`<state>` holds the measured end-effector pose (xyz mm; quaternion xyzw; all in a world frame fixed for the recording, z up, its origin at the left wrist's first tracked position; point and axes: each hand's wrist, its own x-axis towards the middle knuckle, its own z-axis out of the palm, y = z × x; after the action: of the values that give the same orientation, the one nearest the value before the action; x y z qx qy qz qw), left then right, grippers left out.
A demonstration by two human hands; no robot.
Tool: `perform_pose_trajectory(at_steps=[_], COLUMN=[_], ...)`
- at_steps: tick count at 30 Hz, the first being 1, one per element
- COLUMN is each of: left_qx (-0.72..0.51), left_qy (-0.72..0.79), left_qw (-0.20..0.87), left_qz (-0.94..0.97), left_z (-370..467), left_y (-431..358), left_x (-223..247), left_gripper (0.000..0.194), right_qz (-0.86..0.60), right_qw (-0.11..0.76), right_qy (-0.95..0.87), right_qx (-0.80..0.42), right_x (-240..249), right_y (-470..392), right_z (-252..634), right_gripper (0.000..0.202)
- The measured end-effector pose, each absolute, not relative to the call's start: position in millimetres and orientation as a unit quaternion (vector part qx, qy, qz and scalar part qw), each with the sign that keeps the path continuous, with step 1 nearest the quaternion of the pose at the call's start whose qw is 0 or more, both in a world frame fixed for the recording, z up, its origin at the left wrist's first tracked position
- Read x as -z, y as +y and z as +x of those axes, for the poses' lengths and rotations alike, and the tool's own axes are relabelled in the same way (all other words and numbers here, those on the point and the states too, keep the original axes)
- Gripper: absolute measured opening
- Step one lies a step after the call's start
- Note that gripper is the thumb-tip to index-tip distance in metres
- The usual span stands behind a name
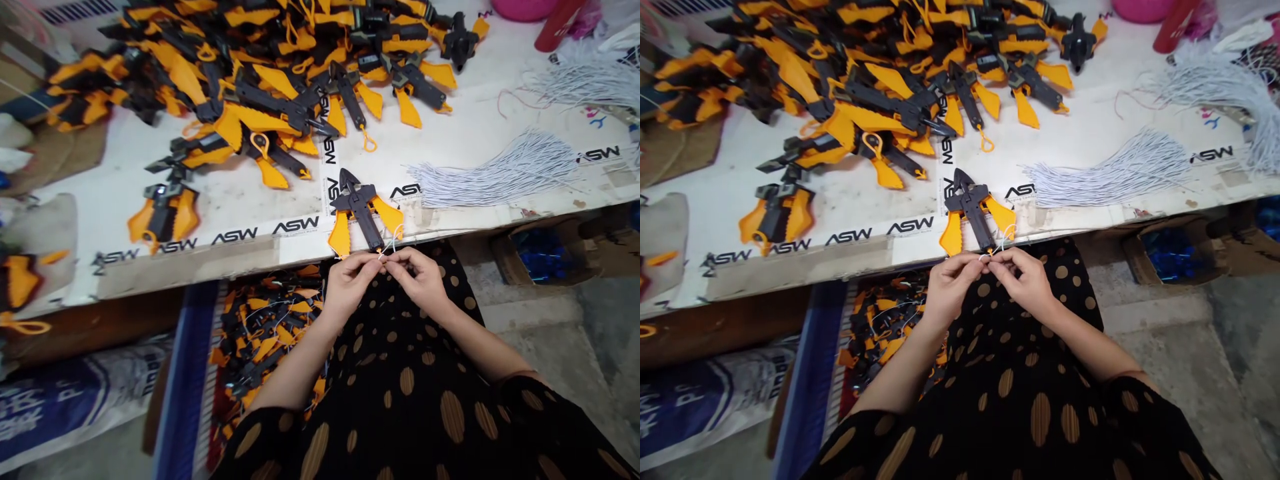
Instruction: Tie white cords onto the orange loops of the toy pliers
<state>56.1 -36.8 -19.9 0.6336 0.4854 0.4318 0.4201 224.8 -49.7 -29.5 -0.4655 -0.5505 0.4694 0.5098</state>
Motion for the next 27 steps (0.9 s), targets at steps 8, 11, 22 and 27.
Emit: perform_pose_trajectory(at_steps=[8,11,22,27], left_qx=[-0.284,-0.33,-0.362,-0.359], left_qy=[0.329,0.314,0.464,0.502], left_qw=[0.03,0.012,0.612,0.443], left_qz=[0.9,0.89,0.528,0.65], left_z=[28.5,28.5,53.0,43.2], left_y=[-19.2,-19.4,-38.7,-34.0], left_x=[22.7,25.4,19.2,12.4], left_gripper=[0.016,0.012,0.041,0.024], right_qz=[-0.434,-0.411,-0.393,-0.441], right_qw=[0.434,0.425,0.507,0.425], right_qy=[-0.415,-0.412,-0.667,-0.645], right_qx=[-0.671,-0.693,-0.38,-0.457], right_x=[30.6,29.9,35.1,30.8], right_y=[-38.1,-38.1,-48.1,-43.0], right_z=[232.0,232.2,225.7,232.9], right_gripper=[0.042,0.042,0.019,0.019])
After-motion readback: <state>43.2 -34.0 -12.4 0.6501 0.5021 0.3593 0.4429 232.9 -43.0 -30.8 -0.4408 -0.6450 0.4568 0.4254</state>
